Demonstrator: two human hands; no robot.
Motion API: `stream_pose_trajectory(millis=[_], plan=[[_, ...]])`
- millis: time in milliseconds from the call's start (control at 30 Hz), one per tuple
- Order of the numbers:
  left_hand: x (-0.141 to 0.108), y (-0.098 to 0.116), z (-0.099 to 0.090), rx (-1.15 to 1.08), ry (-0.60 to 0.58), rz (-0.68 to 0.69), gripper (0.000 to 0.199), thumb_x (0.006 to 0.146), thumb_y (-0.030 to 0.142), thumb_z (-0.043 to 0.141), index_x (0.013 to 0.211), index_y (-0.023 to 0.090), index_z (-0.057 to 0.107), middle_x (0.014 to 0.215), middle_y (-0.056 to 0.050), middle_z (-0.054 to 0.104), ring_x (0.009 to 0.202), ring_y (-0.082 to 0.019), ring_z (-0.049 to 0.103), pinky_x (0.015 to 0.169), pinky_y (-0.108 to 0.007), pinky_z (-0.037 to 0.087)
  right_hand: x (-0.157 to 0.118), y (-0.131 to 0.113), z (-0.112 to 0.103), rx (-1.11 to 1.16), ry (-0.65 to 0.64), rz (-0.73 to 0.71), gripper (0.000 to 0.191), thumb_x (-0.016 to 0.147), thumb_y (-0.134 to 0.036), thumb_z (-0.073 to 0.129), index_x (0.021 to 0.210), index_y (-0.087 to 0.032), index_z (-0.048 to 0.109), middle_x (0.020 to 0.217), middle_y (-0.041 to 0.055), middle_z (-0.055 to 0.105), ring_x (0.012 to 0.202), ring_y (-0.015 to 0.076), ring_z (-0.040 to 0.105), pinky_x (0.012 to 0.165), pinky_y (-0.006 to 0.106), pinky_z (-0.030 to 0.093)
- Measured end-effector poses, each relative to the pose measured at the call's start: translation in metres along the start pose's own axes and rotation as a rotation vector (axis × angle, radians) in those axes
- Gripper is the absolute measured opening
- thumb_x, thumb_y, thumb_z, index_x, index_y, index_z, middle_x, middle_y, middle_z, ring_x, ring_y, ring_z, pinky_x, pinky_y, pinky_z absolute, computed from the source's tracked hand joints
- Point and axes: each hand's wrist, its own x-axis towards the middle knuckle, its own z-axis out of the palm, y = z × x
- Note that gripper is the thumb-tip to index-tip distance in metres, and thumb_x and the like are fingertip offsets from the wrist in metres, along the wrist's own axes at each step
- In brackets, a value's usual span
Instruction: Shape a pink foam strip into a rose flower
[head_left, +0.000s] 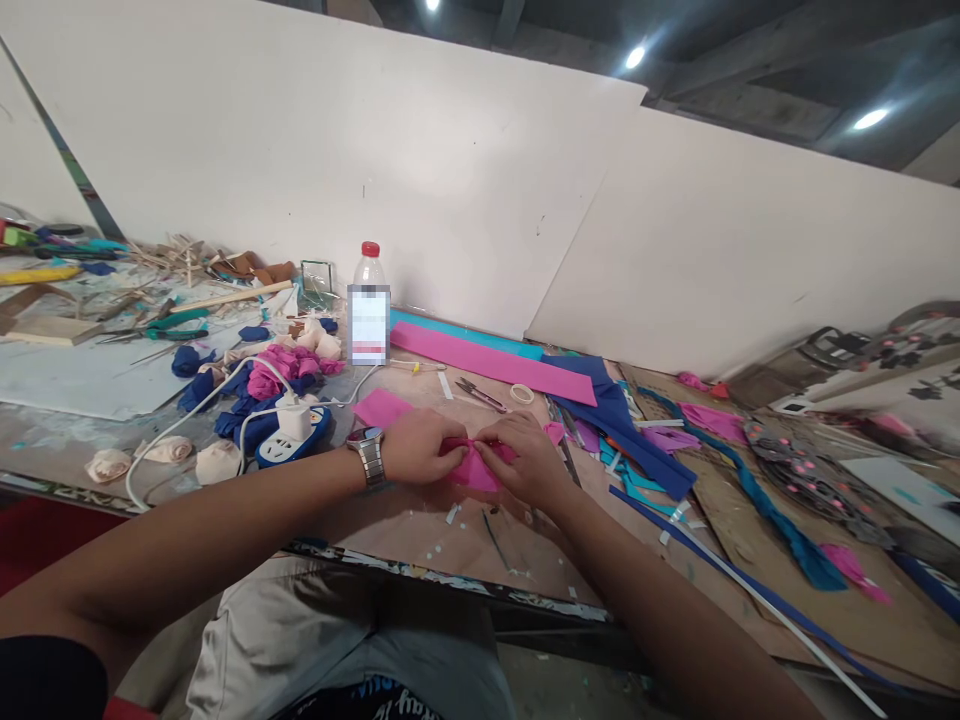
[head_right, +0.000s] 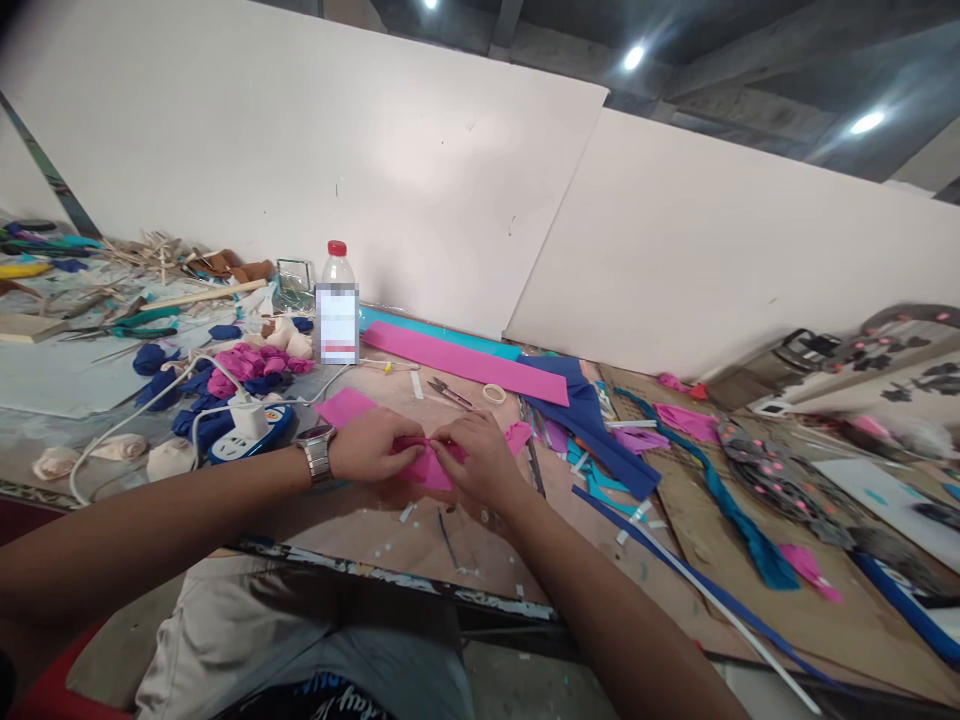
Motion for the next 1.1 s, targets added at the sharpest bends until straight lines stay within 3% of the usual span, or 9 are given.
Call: stream_pose_trajectory(millis=[267, 600, 867, 1100], plan=[[0.0005, -0.0006, -0.001, -0.12, -0.026, -0.019, 0.032, 0.095, 0.036, 0.045, 0.076, 0.017, 0.064, 0.068, 0.0, 0.063, 0.062, -0.012, 0.048, 0.059, -0.027, 0.026, 0.0012, -0.0049, -0.0036, 0.007, 0.009, -0.033, 0.011, 0.095, -0.025, 0.06, 0.094, -0.023, 0.07, 0.086, 0.0037, 0.075, 0.082, 0.0197, 0.066, 0.089, 0.041, 0.044], [0.0022, -0.0007, -0.003, -0.248, -0.074, -0.026, 0.037, 0.095, 0.044, 0.047, 0.077, 0.016, 0.064, 0.068, 0.001, 0.062, 0.063, -0.011, 0.048, 0.058, -0.027, 0.026, 0.0021, -0.0039, -0.0023, 0.002, 0.05, -0.09, 0.009, 0.091, -0.019, 0.061, 0.087, -0.023, 0.067, 0.079, 0.0017, 0.073, 0.076, 0.0184, 0.064, 0.084, 0.039, 0.043], [0.0048, -0.003, -0.0002, -0.346, -0.051, -0.079, 0.032, 0.094, 0.041, 0.05, 0.078, 0.017, 0.064, 0.07, 0.001, 0.062, 0.066, -0.012, 0.051, 0.06, -0.026, 0.031, 0.0021, -0.0048, -0.0036, -0.005, 0.047, -0.103, 0.008, 0.091, -0.019, 0.063, 0.092, -0.024, 0.07, 0.081, 0.0015, 0.074, 0.078, 0.018, 0.064, 0.084, 0.039, 0.043], [0.0033, -0.0024, -0.0002, -0.324, -0.021, -0.046, 0.032, 0.094, 0.04, 0.05, 0.079, 0.017, 0.067, 0.073, 0.001, 0.065, 0.068, -0.012, 0.052, 0.061, -0.026, 0.032, 0.0015, -0.0046, -0.003, -0.004, 0.062, -0.084, 0.007, 0.091, -0.02, 0.064, 0.091, -0.023, 0.069, 0.082, 0.0019, 0.074, 0.08, 0.0192, 0.064, 0.085, 0.039, 0.044]])
